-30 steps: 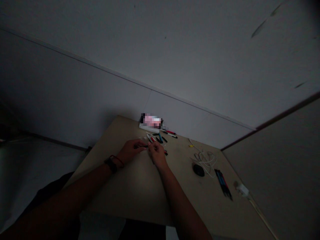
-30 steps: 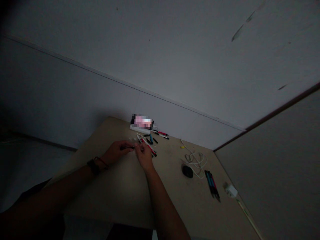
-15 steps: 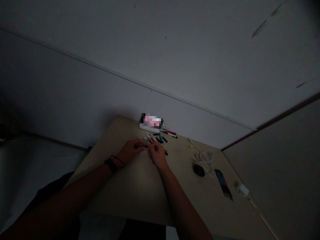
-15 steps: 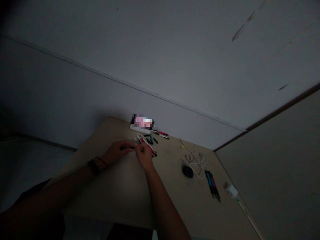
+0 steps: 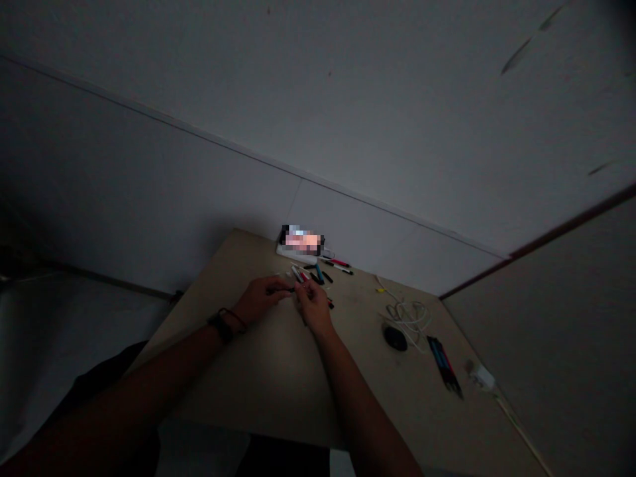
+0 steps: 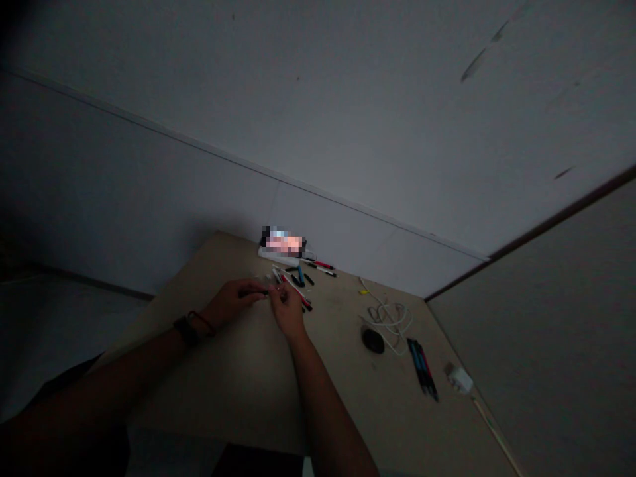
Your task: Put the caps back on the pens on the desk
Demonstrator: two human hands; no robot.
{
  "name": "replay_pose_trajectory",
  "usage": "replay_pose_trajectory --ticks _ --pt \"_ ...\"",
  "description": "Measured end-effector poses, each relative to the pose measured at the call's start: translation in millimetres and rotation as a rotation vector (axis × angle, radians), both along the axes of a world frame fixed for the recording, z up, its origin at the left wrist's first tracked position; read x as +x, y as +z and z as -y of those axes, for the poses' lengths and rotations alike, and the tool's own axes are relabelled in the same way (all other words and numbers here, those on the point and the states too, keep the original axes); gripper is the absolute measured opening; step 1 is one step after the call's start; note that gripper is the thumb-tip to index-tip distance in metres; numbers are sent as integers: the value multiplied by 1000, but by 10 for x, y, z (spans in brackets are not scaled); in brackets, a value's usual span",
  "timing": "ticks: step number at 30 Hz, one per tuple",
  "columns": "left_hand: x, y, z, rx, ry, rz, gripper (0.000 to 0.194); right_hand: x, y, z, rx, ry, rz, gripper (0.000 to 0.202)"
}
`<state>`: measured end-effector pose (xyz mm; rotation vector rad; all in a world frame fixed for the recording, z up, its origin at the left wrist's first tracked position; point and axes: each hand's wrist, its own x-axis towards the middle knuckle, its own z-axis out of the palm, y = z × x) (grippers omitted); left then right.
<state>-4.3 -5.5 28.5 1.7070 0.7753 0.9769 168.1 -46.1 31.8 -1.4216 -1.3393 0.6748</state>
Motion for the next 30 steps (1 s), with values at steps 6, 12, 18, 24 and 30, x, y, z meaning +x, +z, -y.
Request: replay_pose_trajectory --ticks 6,12,18,24,30 --pt "1 -10 2 14 6 9 20 6 0 -9 39 -33 70 49" --pt "6 -15 -9 7 36 12 22 -7 19 20 46 9 -3 37" --pt "7 -3 -10 6 34 10 23 7 35 41 77 55 56 32" --pt "8 -9 -5 6 27 14 23 5 16 29 74 12 61 36" --pt "-2 16 11 39 14 -90 27 21 60 26 118 -132 22 44"
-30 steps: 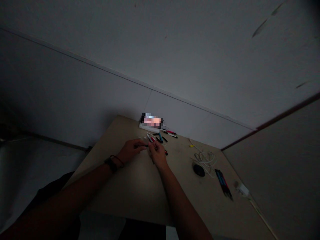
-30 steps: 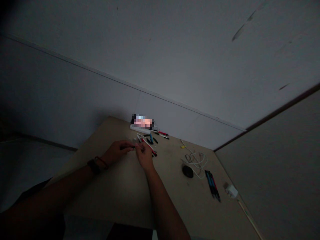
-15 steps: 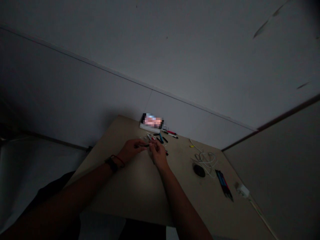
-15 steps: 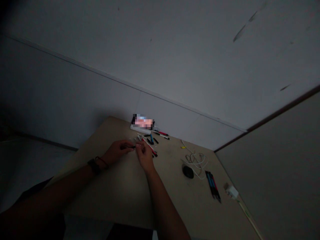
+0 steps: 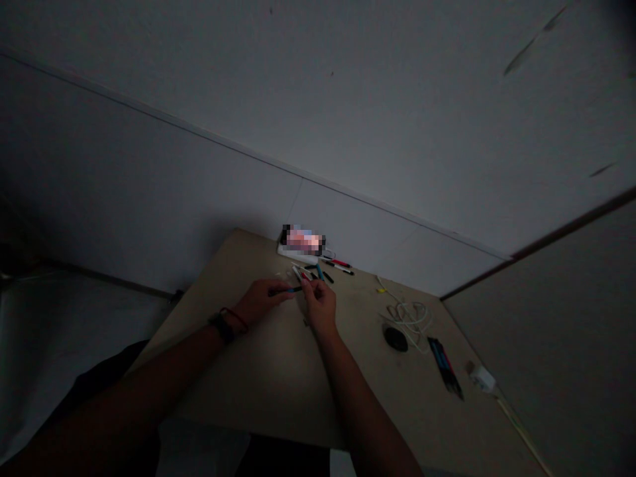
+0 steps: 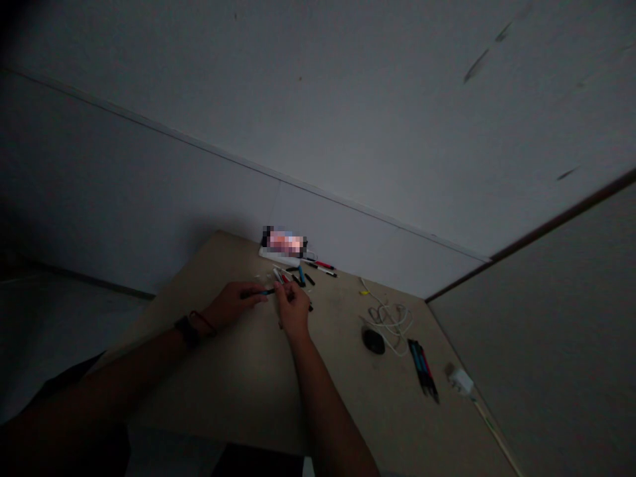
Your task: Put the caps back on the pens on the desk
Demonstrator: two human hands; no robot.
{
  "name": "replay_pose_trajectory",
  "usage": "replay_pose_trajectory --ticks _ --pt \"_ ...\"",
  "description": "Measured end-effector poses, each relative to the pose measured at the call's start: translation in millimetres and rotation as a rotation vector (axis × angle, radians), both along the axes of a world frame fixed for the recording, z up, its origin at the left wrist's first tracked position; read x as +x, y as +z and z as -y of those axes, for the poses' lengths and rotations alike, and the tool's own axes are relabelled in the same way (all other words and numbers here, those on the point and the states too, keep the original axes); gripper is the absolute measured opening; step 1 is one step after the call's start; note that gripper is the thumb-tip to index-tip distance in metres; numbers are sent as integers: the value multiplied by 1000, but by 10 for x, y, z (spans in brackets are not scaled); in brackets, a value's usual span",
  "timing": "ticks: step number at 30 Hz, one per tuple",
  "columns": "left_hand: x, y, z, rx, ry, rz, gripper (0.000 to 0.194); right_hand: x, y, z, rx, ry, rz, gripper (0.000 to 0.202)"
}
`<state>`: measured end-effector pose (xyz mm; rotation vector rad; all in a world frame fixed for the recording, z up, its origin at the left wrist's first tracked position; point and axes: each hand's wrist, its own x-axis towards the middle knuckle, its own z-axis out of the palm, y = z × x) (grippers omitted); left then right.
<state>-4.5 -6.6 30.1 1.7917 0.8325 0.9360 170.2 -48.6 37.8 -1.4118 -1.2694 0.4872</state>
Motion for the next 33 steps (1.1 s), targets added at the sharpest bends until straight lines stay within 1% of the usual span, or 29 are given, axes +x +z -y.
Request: replay_pose_trajectory --ticks 2,4,6,12,18,27,33 --pt "-2 14 5 14 -16 -47 31 25 -4 -9 0 -36 -32 46" --pt "-3 26 10 27 -27 -71 37 47 -15 -18 -11 -44 -58 47" --pt "-4 34 15 38 -27 -73 38 58 -18 -24 -8 -46 -58 48" --pt "-13 38 42 67 -6 -78 34 30 37 -10 29 -66 37 50" --pt "-10 19 48 76 57 -56 30 15 28 2 9 -61 35 49" --pt "-5 5 32 61 50 -53 28 -18 49 -4 19 -59 3 51" --pt "-9 15 39 43 36 -43 28 20 -17 -38 -13 -46 -9 49"
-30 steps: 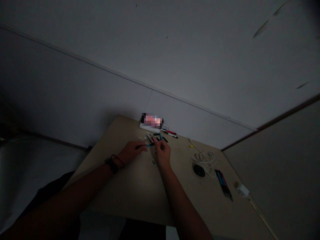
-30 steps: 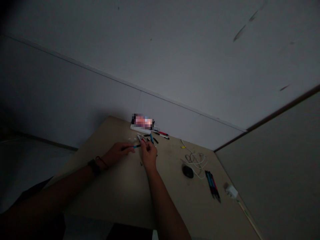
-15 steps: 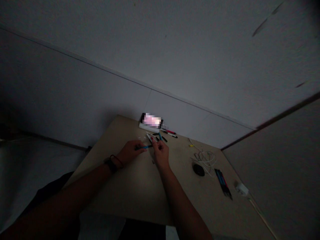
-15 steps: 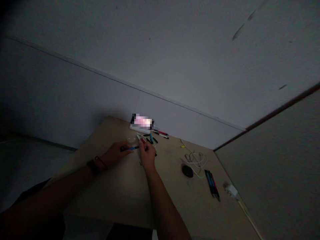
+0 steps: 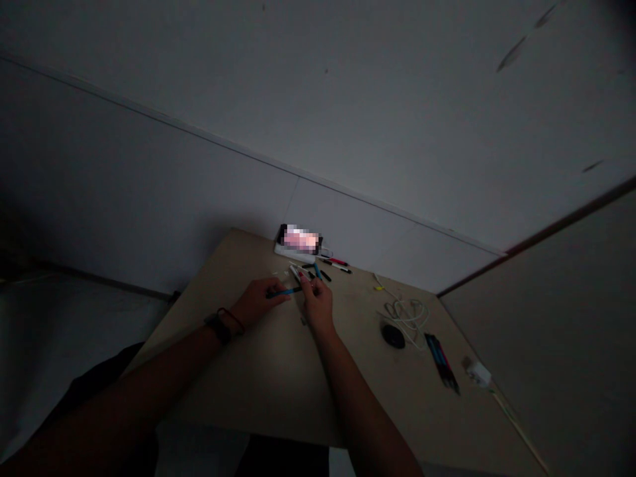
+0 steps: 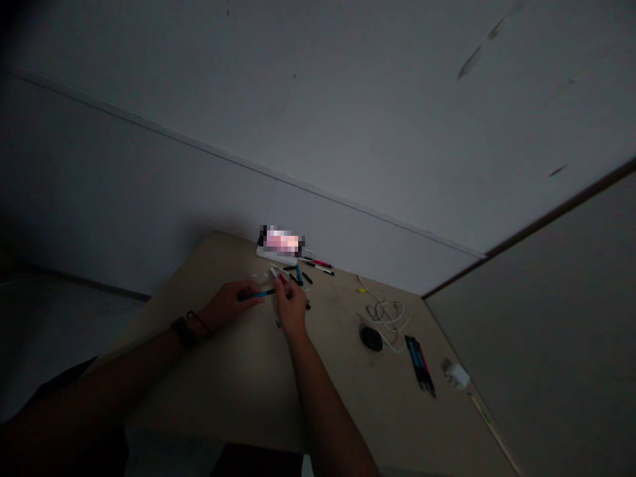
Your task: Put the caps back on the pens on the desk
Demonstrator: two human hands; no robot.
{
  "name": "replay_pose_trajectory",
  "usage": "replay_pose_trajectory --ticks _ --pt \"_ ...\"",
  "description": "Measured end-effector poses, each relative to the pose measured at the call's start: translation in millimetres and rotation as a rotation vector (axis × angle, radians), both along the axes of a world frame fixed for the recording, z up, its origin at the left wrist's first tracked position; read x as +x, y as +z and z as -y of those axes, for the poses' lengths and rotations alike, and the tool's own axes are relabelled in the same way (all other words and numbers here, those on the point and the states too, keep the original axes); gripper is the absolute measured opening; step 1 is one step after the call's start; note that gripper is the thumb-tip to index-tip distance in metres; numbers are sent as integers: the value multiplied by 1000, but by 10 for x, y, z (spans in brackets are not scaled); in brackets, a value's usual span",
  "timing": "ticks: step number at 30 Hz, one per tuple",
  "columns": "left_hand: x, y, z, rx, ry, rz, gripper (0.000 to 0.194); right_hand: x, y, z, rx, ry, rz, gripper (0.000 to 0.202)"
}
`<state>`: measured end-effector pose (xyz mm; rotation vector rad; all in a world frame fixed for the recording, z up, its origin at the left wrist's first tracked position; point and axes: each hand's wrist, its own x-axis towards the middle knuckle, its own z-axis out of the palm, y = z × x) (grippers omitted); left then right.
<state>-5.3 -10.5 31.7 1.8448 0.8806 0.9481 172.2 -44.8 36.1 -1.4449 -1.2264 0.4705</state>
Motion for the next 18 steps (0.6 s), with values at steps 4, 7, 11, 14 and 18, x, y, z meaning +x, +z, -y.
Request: replay_pose_trajectory --ticks 4,7,11,14,18 --pt "3 -10 -1 8 1 -5 28 16 -40 -14 -3 4 -7 49" --pt "7 -22 -5 14 15 -10 29 14 -47 -12 -9 0 -8 49" --pt "10 -32 -15 16 6 -6 28 2 -38 -6 -19 -2 -15 50" --pt "9 -35 -20 23 6 -9 27 -10 -24 -6 -16 -6 -8 51" --pt "7 -34 -14 25 12 -9 29 -10 -23 -16 6 -13 4 53"
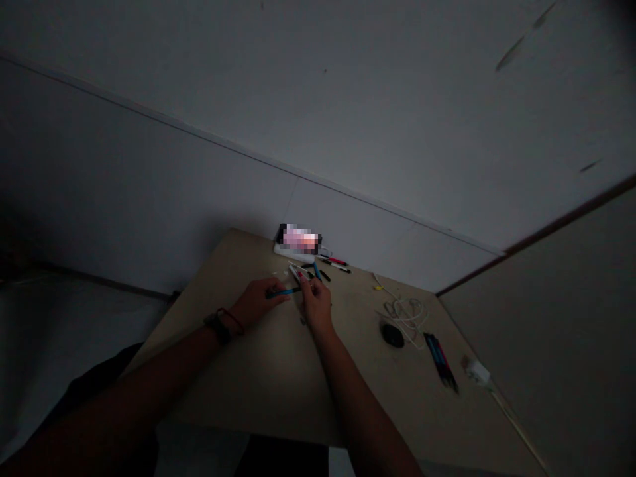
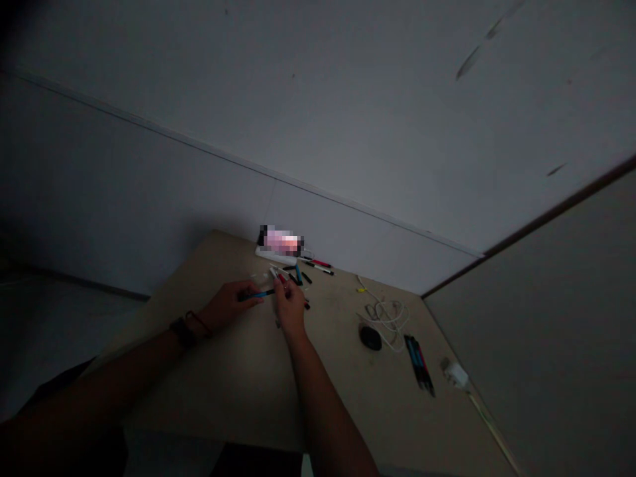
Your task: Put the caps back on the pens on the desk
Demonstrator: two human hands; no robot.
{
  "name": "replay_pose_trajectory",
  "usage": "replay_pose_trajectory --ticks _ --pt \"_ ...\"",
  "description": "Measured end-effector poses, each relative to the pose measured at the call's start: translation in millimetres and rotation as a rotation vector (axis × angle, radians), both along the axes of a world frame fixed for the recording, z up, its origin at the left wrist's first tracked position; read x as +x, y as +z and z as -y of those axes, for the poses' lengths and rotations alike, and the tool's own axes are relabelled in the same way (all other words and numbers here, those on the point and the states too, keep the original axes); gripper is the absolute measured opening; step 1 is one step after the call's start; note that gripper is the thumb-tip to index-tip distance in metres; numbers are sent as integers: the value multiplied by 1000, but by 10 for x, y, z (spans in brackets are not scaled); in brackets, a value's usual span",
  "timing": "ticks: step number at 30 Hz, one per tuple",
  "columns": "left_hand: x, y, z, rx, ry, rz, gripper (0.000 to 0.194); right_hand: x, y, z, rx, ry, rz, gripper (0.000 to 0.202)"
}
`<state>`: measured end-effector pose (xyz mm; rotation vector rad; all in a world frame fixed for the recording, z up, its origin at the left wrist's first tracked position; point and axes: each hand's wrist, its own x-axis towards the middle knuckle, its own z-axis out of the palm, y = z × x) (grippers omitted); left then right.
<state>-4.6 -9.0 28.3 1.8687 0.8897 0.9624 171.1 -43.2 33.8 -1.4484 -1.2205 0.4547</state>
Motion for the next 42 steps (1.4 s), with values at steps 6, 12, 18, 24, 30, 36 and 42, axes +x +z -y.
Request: replay_pose_trajectory --ticks 6,12,18,24,30,36,42 --pt "1 11 9 4 -5 5 27 24 -47 -10 -38 9 -11 52" --pt "-1 17 4 -7 -15 13 25 18 -31 4 -40 16 2 51" --pt "2 18 -8 -9 -17 8 24 6 -3 8 -48 27 -8 49" --pt "-1 45 14 -9 -9 9 25 -12 26 13 -55 29 -11 49" --pt "-2 31 12 -10 -7 -17 29 -7 0 4 -35 22 -16 51" --pt "-4 67 22 -12 -9 -7 27 -12 -2 11 -46 49 -57 53" --pt "0 55 14 -9 -12 1 26 -28 11 20 -47 44 -66 52"
